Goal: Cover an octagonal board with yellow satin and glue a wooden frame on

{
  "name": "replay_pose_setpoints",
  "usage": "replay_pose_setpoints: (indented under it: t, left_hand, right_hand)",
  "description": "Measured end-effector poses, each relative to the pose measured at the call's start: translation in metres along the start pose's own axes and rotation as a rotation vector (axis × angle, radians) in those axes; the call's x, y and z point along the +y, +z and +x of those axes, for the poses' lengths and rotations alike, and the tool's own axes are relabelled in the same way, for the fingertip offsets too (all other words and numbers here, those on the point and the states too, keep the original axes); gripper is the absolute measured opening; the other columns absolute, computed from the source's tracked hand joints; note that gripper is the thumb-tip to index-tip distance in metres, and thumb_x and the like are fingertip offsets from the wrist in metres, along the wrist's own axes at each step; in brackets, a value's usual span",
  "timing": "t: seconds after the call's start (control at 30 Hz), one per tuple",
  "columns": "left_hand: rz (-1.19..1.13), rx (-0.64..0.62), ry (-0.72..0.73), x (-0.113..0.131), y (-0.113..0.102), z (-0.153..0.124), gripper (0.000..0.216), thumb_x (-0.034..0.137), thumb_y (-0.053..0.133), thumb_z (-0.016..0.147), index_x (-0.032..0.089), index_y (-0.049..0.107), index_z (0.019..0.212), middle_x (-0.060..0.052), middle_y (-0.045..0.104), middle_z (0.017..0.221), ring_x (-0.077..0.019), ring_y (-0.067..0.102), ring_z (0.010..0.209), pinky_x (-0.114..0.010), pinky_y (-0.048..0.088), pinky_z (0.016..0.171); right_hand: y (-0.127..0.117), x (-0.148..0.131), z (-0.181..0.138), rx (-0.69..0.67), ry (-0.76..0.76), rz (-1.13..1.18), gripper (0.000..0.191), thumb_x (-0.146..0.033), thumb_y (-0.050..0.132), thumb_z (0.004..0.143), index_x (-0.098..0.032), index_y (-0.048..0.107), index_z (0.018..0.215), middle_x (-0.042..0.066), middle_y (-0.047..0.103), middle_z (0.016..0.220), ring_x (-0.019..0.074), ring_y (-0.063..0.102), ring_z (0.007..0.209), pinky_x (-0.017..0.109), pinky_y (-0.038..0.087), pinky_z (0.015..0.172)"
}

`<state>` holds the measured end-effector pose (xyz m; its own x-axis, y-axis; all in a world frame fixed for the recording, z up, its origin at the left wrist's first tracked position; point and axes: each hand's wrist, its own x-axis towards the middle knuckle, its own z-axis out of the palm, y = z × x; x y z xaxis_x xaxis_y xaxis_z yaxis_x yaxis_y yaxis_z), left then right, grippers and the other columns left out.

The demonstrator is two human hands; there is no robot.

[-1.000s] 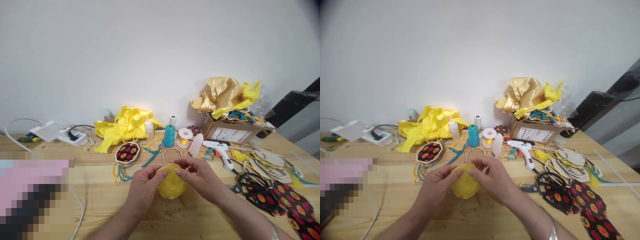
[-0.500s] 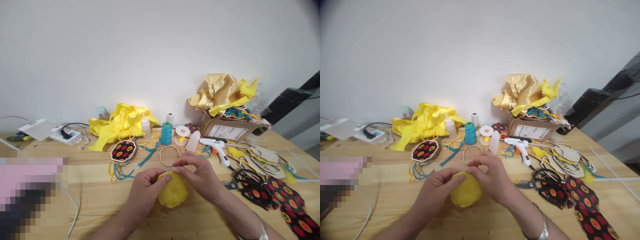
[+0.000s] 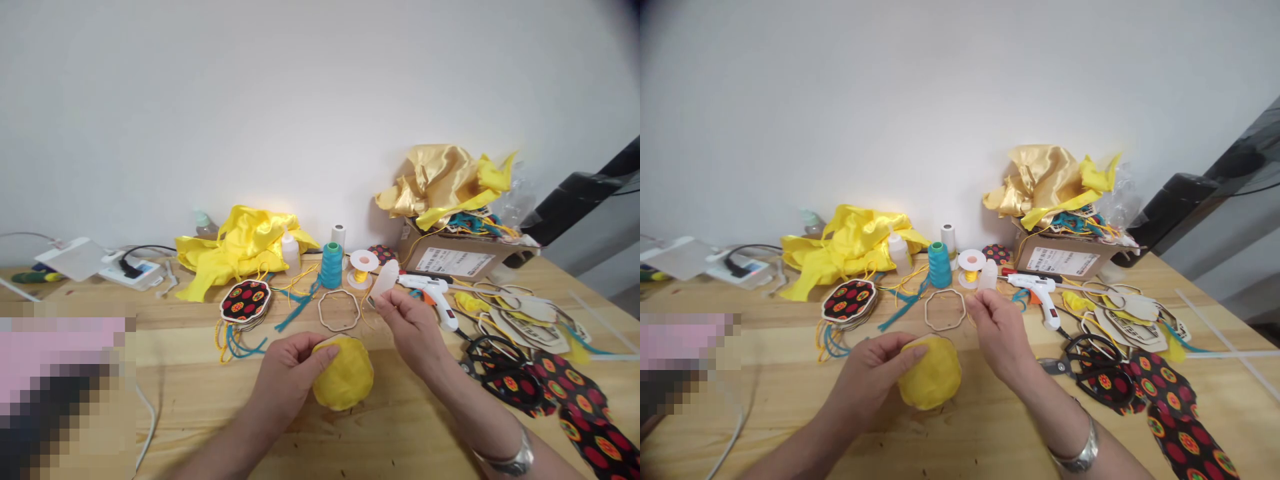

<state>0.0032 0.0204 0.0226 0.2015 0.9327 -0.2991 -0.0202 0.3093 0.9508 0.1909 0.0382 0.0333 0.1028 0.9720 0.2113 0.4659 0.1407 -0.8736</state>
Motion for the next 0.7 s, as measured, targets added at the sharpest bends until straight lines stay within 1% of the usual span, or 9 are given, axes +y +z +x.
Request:
replay_pose_setpoints:
  t: [0.07, 0.1, 0.2, 0.23, 0.3, 0.43, 0.53, 0.6, 0.7]
  left_hand:
    - [-0.005, -0.008, 0.000, -0.001, 0.000, 0.001, 0.026, 0.038, 0.075, 0.063, 0.015, 0.073, 0.074, -0.003, 0.074, 0.067, -0.0151, 0.063, 0.060, -0.021, 0.049, 0.056]
    - [-0.002, -0.009, 0.003, -0.002, -0.001, 0.001, 0.026, 0.038, 0.075, 0.064, 0.015, 0.073, 0.074, -0.003, 0.074, 0.067, -0.0151, 0.063, 0.060, -0.021, 0.049, 0.056]
    - [0.021, -0.016, 0.011, -0.004, -0.001, 0.002, 0.026, 0.039, 0.074, 0.065, 0.015, 0.073, 0.075, -0.003, 0.072, 0.066, -0.0148, 0.062, 0.059, -0.021, 0.048, 0.055]
    - [0.032, -0.018, 0.012, -0.005, -0.002, 0.002, 0.026, 0.039, 0.073, 0.066, 0.014, 0.072, 0.075, -0.003, 0.072, 0.065, -0.0146, 0.061, 0.058, -0.021, 0.047, 0.055]
    - [0.054, -0.025, 0.013, -0.007, -0.002, 0.001, 0.026, 0.039, 0.072, 0.067, 0.014, 0.072, 0.074, -0.002, 0.071, 0.065, -0.0143, 0.060, 0.057, -0.022, 0.046, 0.054]
    - [0.094, -0.033, 0.017, -0.009, -0.001, 0.000, 0.025, 0.039, 0.071, 0.069, 0.014, 0.071, 0.075, -0.002, 0.070, 0.064, -0.0141, 0.059, 0.057, -0.022, 0.045, 0.054]
    - [0.100, -0.039, 0.009, -0.008, 0.000, -0.001, 0.025, 0.038, 0.071, 0.069, 0.014, 0.072, 0.075, -0.002, 0.069, 0.064, -0.0143, 0.059, 0.057, -0.022, 0.045, 0.054]
    - [0.100, -0.041, 0.001, -0.008, 0.000, -0.001, 0.025, 0.038, 0.071, 0.068, 0.014, 0.072, 0.075, -0.002, 0.070, 0.065, -0.0144, 0.059, 0.057, -0.022, 0.045, 0.054]
    - [0.094, -0.048, -0.007, -0.007, 0.000, -0.001, 0.025, 0.038, 0.070, 0.068, 0.014, 0.072, 0.075, -0.002, 0.070, 0.065, -0.0154, 0.060, 0.059, -0.023, 0.046, 0.055]
  right_hand:
    - [0.000, 0.002, 0.000, -0.039, 0.024, 0.018, 0.041, -0.043, 0.040, 0.087, -0.020, 0.038, 0.052, -0.004, 0.035, 0.051, 0.0108, 0.034, 0.051, 0.025, 0.027, 0.049]
    - [0.001, 0.002, 0.000, -0.081, 0.018, 0.034, 0.041, -0.043, 0.041, 0.087, -0.019, 0.043, 0.054, -0.003, 0.038, 0.052, 0.0112, 0.037, 0.052, 0.025, 0.029, 0.050]
    - [0.006, 0.000, -0.004, -0.204, -0.072, 0.086, 0.022, -0.034, 0.053, 0.082, -0.017, 0.061, 0.072, 0.000, 0.056, 0.065, 0.0129, 0.048, 0.062, 0.025, 0.037, 0.059]
    - [0.008, -0.001, -0.006, -0.217, -0.110, 0.104, 0.015, -0.030, 0.057, 0.081, -0.017, 0.064, 0.077, 0.001, 0.060, 0.071, 0.0135, 0.051, 0.067, 0.026, 0.039, 0.063]
    - [0.010, -0.003, -0.008, -0.216, -0.173, 0.129, 0.009, -0.023, 0.060, 0.079, -0.018, 0.067, 0.079, 0.002, 0.063, 0.079, 0.0148, 0.056, 0.076, 0.027, 0.042, 0.071]
    - [0.010, -0.006, -0.011, -0.219, -0.234, 0.114, 0.005, -0.018, 0.063, 0.078, -0.017, 0.066, 0.073, 0.003, 0.062, 0.078, 0.0154, 0.056, 0.078, 0.027, 0.042, 0.072]
    - [0.009, -0.006, -0.010, -0.242, -0.265, 0.071, 0.011, -0.015, 0.060, 0.079, -0.016, 0.061, 0.068, 0.002, 0.058, 0.074, 0.0142, 0.054, 0.074, 0.026, 0.041, 0.069]
    - [0.008, -0.006, -0.010, -0.234, -0.248, 0.037, 0.015, -0.017, 0.056, 0.082, -0.016, 0.057, 0.067, 0.000, 0.055, 0.071, 0.0133, 0.051, 0.071, 0.025, 0.039, 0.065]
    - [0.007, -0.005, -0.009, -0.234, -0.158, 0.025, 0.023, -0.026, 0.047, 0.088, -0.017, 0.054, 0.068, -0.001, 0.052, 0.066, 0.0125, 0.048, 0.065, 0.025, 0.037, 0.060]
